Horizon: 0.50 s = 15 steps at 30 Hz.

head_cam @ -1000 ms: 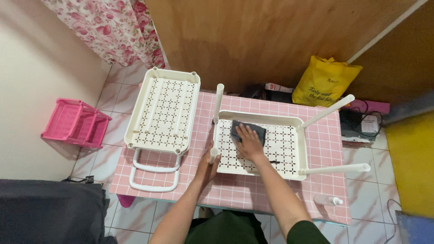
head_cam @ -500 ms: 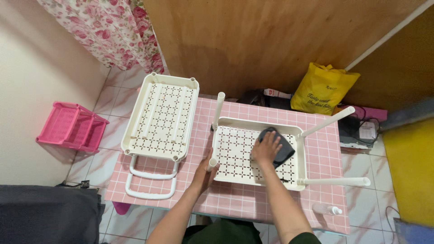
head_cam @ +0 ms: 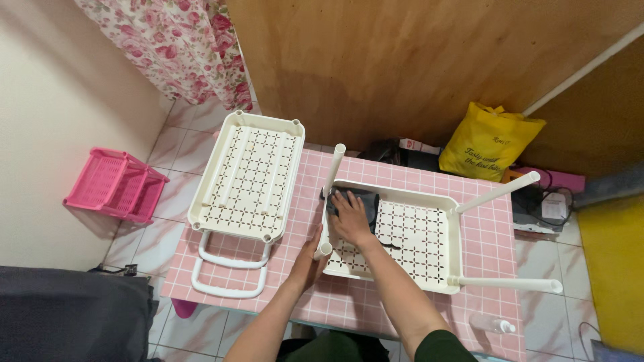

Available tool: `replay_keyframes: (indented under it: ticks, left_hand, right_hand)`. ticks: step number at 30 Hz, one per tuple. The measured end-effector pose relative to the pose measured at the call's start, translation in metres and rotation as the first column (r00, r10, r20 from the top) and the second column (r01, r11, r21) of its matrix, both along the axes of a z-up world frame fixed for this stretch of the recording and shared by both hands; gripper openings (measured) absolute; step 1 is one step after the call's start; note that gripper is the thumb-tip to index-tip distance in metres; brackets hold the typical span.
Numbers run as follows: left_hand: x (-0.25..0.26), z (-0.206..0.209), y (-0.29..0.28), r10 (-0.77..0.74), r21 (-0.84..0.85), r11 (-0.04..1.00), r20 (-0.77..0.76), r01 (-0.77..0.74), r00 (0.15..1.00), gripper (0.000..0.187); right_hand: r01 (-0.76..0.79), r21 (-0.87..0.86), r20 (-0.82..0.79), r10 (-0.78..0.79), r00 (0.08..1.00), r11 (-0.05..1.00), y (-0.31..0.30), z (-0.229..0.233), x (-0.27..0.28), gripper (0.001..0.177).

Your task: The person assembles a white plastic storage rack by inserting legs into the trays and stacking them. They then wipe the surface of the assembled rack with a dark cloth.

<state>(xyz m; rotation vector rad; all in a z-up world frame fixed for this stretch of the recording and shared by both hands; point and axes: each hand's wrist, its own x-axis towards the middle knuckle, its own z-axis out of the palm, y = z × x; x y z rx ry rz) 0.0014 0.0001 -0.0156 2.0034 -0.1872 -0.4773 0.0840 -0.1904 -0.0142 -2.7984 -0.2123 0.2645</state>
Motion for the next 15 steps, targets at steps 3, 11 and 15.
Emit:
replay_keyframes:
  ticks: [3,11,15]
  left_hand:
    - [0.004,-0.012,0.0,-0.023,0.001,1.0,0.132,0.024,0.991,0.09]
    - [0.0,-0.023,-0.001,-0.016,-0.12,0.992,0.254,0.048,0.967,0.086]
    - [-0.001,-0.007,-0.001,-0.004,-0.139,0.99,0.19,0.031,0.982,0.081]
  right_hand:
    - [-0.077,0.032,-0.108,0.08,0.991,0.997,-0.003,0.006,-0.013,0.061]
    - [-0.261,0.354,-0.305,0.375,0.875,0.898,-0.021,0.015,-0.104,0.05]
    - [-0.217,0.361,-0.421,0.366,0.83,0.907,-0.063,0.023,-0.111,0.049]
